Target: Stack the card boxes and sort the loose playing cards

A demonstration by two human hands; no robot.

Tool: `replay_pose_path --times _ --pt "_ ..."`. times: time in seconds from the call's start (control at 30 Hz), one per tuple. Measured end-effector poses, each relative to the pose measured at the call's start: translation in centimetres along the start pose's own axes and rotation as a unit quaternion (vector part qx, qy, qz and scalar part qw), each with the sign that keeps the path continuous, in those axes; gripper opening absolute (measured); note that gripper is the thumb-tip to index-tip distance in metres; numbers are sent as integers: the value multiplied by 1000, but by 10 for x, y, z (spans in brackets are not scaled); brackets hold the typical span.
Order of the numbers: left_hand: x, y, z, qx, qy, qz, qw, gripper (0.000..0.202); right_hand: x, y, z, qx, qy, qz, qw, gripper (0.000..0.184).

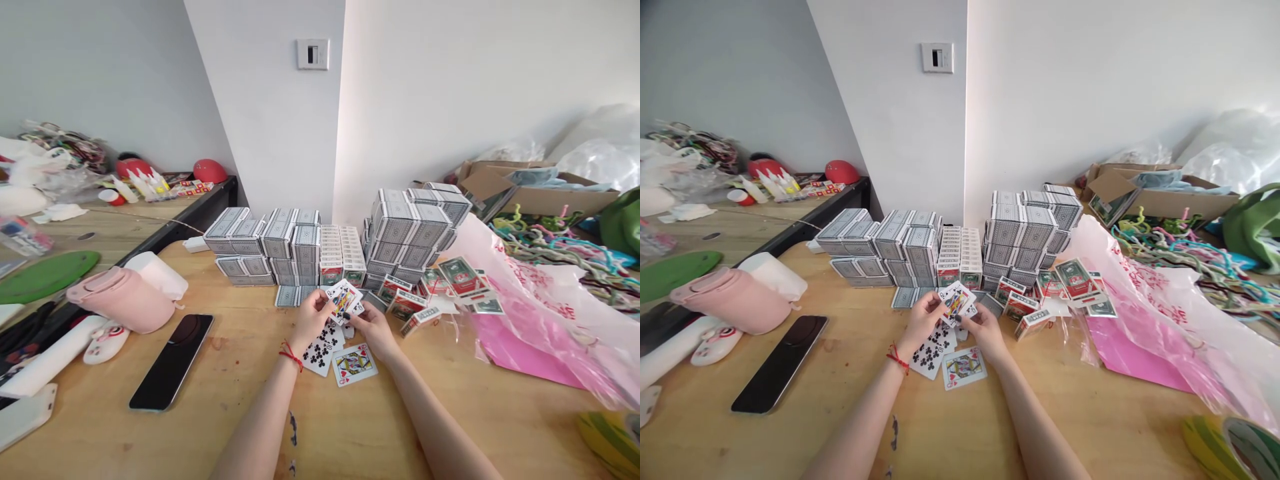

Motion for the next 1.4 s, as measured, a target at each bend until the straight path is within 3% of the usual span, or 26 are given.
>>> replay_pose_path --times 0.1,0.3,0.63,1.2,1.4 --pt "0 2 -1 22 -17 -25 999 12 -1 -2 3 -16 -6 26 1000 33" --pt "4 5 1 -13 -14 -131 991 19 -3 -10 2 -3 -28 81 996 38" --pt "-5 0 -13 -52 -52 -87 993 24 -8 -18 8 34 -32 40 998 38" --pt "-4 1 -14 -96 -24 -73 992 34 -8 -14 7 -15 0 -4 1000 34" --pt "-5 1 -14 -107 -13 -60 992 35 -7 -12 3 31 -18 6 999 32"
Point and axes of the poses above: each hand's wrist, its own x-axis away from the middle knuckle, its own y-axis out of the palm, z = x × y, the point moved 3 cm from there along -x, towards the middle knuckle, and after that the axes turned 9 degrees about -x, right-handed, at the moved point
